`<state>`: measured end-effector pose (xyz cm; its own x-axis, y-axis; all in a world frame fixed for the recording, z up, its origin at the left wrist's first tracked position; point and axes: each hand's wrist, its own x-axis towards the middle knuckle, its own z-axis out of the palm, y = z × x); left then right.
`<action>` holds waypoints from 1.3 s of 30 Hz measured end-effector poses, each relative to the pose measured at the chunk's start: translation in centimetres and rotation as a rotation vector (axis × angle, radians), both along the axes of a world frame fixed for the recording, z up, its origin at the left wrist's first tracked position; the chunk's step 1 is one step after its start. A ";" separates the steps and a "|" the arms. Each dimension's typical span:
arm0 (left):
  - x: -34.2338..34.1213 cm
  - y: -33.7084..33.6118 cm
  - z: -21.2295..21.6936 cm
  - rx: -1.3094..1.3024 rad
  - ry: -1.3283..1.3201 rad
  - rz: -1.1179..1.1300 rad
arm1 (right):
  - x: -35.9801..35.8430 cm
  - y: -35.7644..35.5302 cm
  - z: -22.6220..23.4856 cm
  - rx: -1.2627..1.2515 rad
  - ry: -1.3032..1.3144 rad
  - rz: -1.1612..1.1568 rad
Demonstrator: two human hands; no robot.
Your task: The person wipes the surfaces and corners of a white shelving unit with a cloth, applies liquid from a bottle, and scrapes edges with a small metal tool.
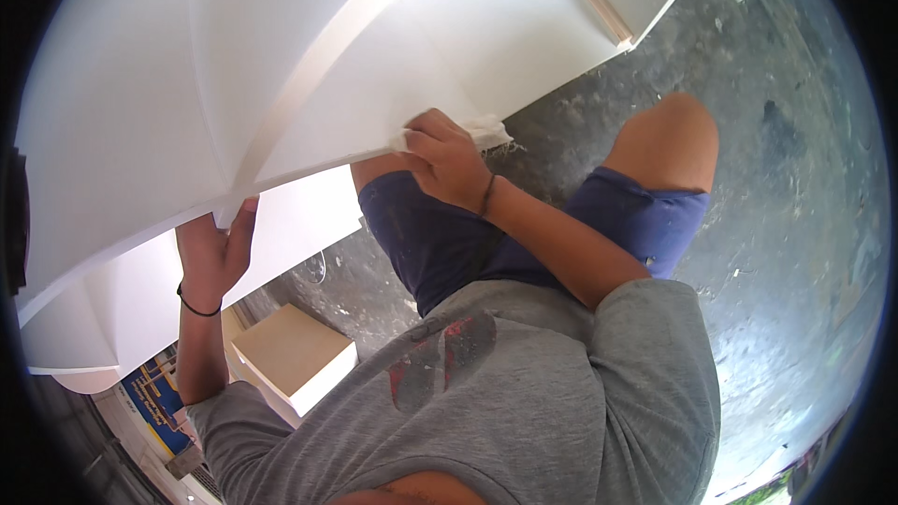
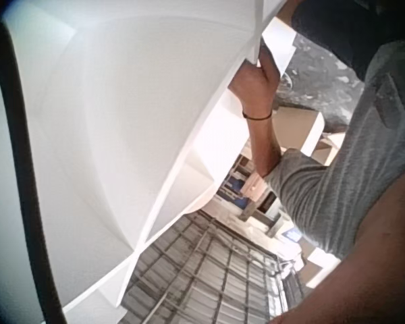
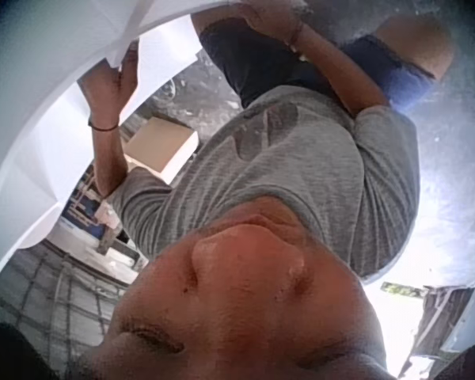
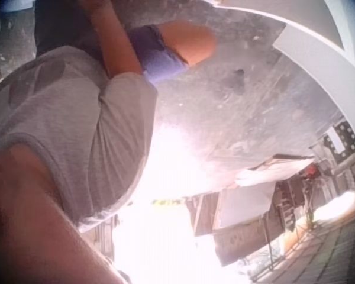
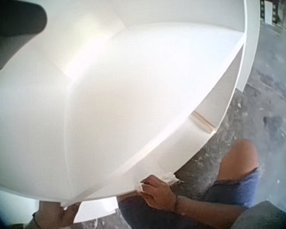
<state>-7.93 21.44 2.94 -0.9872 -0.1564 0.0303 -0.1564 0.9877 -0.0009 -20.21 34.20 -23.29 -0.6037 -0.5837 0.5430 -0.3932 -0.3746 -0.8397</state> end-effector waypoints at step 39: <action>-0.1 0.3 -0.1 0.016 -0.004 0.038 | -0.3 -0.2 2.6 -0.060 0.067 0.020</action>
<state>-8.01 21.70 2.85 -0.9807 -0.1942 0.0230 -0.1939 0.9809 0.0146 -20.53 33.99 -20.67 -0.5537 -0.5603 0.6160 -0.4393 -0.4319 -0.7877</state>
